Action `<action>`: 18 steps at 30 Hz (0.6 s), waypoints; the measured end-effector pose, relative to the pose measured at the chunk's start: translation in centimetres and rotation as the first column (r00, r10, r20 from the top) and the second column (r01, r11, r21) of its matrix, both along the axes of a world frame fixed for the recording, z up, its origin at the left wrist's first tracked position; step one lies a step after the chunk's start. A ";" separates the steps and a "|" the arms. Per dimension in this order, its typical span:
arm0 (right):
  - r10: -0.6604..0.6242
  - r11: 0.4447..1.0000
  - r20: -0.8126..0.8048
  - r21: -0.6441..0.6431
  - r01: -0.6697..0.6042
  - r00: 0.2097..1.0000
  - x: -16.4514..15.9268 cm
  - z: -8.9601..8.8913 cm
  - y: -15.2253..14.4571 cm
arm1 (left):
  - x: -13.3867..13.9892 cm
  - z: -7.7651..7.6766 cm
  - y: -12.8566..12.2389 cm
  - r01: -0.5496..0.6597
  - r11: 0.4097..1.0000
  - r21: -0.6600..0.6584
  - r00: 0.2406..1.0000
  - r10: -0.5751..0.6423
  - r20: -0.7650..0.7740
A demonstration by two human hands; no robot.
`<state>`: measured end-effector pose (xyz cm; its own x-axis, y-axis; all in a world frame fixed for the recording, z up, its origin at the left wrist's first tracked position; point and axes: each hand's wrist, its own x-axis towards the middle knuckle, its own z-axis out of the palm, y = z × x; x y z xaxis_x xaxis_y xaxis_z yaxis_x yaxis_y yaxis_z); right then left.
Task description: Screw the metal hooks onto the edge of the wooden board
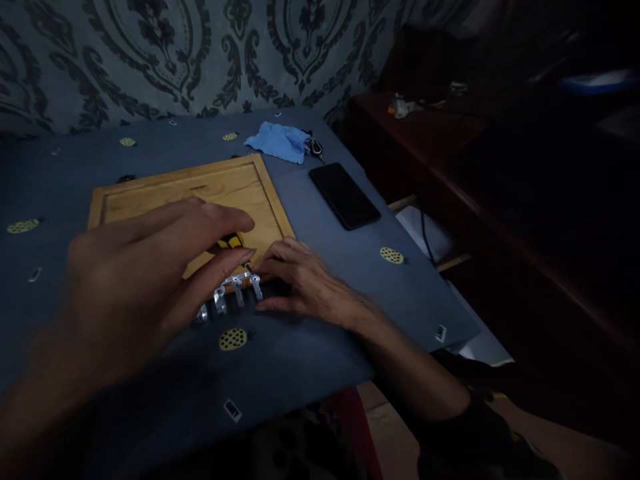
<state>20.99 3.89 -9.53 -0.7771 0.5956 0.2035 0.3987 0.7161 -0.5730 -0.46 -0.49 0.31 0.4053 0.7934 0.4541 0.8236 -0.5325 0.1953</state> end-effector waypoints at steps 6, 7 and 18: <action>-0.005 1.000 -0.001 -0.004 0.005 1.000 0.0 -0.2 0.0 | -0.2 -0.4 0.0 -0.017 0.999 -0.027 1.000 0.017 0.001; -0.005 1.000 -0.005 -0.006 0.005 1.000 0.0 -0.2 0.0 | -0.2 -0.4 -0.1 -0.027 0.999 -0.027 1.000 0.027 0.003; 0.001 1.000 0.014 -0.008 -0.001 1.000 0.0 -0.1 0.0 | 0.0 -0.3 -0.1 0.018 0.998 0.067 0.998 -0.015 -0.054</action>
